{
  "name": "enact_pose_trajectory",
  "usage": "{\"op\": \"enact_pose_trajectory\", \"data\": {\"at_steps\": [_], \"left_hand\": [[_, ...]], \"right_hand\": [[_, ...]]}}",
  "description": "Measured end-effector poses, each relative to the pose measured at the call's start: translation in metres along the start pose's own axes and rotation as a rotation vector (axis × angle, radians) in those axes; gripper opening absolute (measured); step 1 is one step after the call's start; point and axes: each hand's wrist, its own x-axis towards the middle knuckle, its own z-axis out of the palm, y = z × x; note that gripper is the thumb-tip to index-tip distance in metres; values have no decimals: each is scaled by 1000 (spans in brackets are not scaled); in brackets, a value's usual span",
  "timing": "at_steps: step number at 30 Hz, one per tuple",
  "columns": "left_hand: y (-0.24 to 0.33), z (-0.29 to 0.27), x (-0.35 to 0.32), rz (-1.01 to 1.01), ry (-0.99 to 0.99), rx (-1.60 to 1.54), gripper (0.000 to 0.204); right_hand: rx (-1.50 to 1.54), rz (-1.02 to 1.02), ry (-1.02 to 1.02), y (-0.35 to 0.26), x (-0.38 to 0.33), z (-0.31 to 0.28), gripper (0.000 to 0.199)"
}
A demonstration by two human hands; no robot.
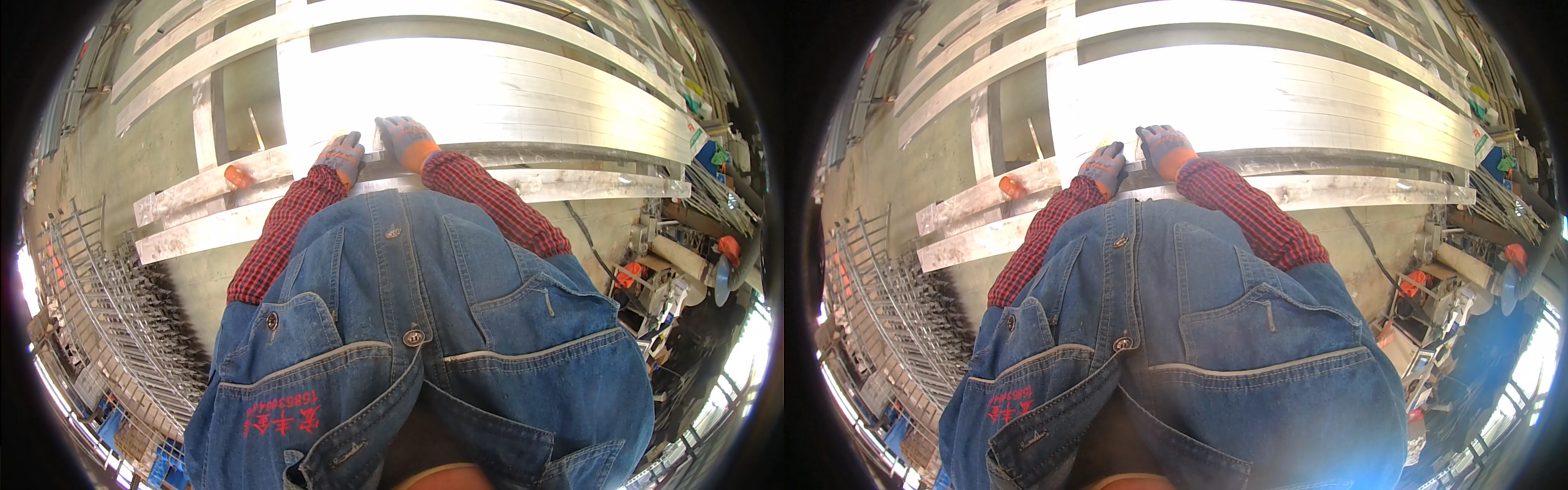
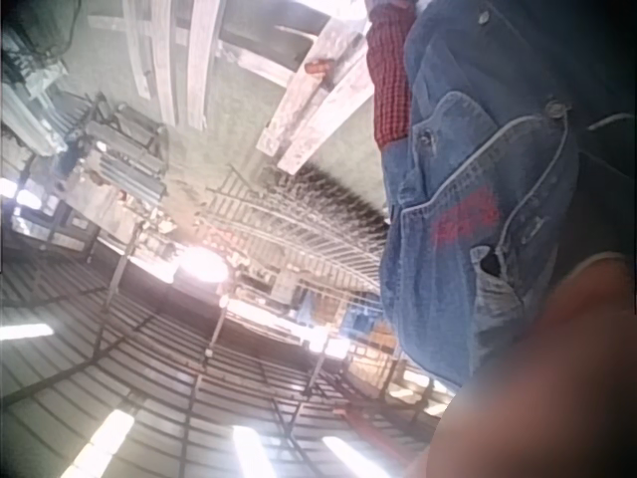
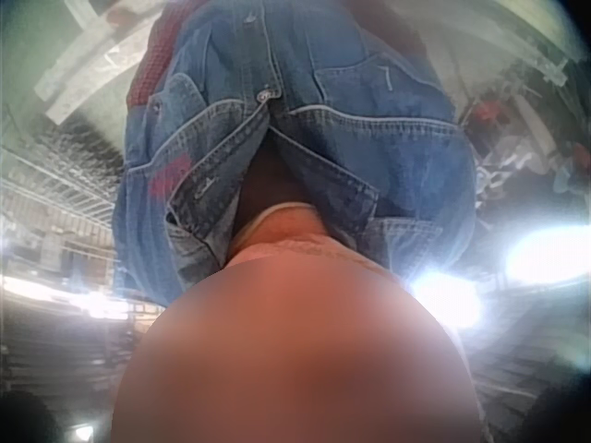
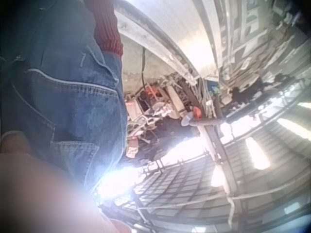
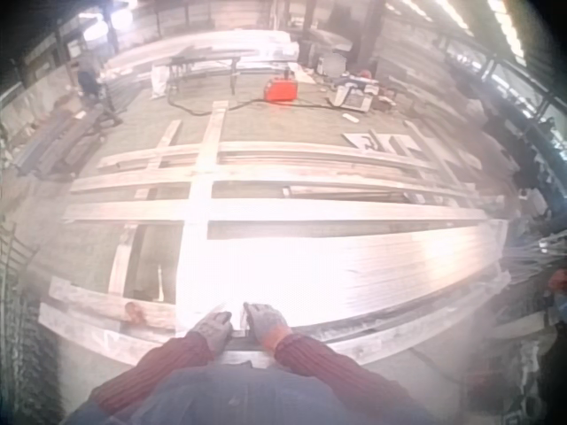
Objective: The person uses a triangular metal square and a marker to draw straight lines on several long, flat metal sheets laid on a workbench. The person repeatedly positions the square, draws a line, then repositions the square to continue marking across the sheet surface.
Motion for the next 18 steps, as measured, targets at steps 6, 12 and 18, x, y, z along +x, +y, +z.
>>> {"op": "enact_pose_trajectory", "data": {"at_steps": [6,12,18], "left_hand": [[2,0,-1,-11,4,-2,37],[-3,12,-1,-8,71,1,37],[-18,25,-12,12,146,-41,32]], "right_hand": [[103,-35,-105,0,-27,-1,41],[205,-65,-247,7,-57,34,38],[383,166,-160,11,-56,46,39]]}}
